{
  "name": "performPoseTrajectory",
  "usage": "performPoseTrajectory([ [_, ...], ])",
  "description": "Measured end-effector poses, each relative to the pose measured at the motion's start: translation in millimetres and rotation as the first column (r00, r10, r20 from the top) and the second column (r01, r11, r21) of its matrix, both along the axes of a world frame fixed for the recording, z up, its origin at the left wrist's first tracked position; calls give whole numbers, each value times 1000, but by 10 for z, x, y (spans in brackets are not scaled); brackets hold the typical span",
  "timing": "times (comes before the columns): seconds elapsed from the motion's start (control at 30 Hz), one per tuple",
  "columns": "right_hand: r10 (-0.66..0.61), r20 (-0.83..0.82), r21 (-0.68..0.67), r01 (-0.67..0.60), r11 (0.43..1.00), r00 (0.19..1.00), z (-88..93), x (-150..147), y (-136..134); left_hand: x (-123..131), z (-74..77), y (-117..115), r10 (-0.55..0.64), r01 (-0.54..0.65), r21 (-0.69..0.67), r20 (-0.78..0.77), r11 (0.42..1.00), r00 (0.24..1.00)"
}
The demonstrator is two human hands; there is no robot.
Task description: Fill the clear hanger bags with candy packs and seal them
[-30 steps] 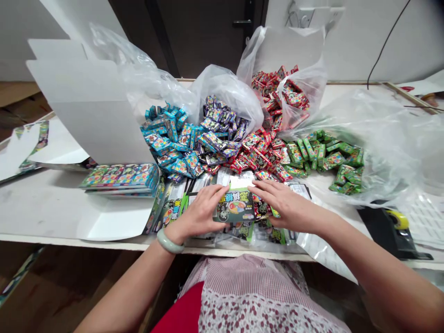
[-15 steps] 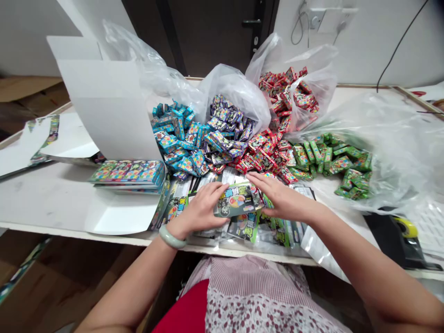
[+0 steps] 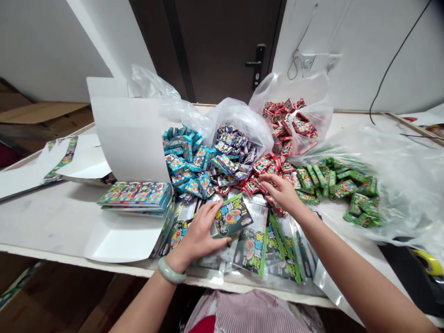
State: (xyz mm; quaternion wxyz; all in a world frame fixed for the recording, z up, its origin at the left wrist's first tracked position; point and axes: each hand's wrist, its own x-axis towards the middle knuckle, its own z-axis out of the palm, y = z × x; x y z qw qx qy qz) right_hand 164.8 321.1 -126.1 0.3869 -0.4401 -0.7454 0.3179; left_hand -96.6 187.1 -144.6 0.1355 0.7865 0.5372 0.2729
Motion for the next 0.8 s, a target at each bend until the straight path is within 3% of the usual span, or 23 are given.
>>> performPoseTrajectory([
  [0.1,-45,1,5,45,999,999,25,-120,303,-76,-3,-20,55,-55,30,6,998,998],
  [0.17,-41,-6,-3,41,999,999,-2,-153,323,-147,-32,-31,94,-94,52,-3,994,996],
  [0.23,-10,-6,-26,10,1000,1000,-53,-144,211,-206,-57,-32,113,-112,58,-10,992,994],
  [0.33,21,-28,-102,-23,994,999,-105,-69,-77,-210,-39,-19,49,-50,46,24,998,998],
  [0.5,-59,-229,-244,1,970,972,-19,164,-450,-74,68,52,-77,80,-25,104,997,992],
  [0.63,-106,-362,-326,-19,945,926,14,292,-641,-37,191,137,-102,99,43,60,994,993],
  [0.73,-102,-354,-370,-39,928,929,-24,315,-814,-40,333,169,-137,156,-45,286,987,949],
  [0.8,-72,-336,-388,-68,919,939,-47,317,-936,-17,421,160,-56,179,-193,513,965,856],
])
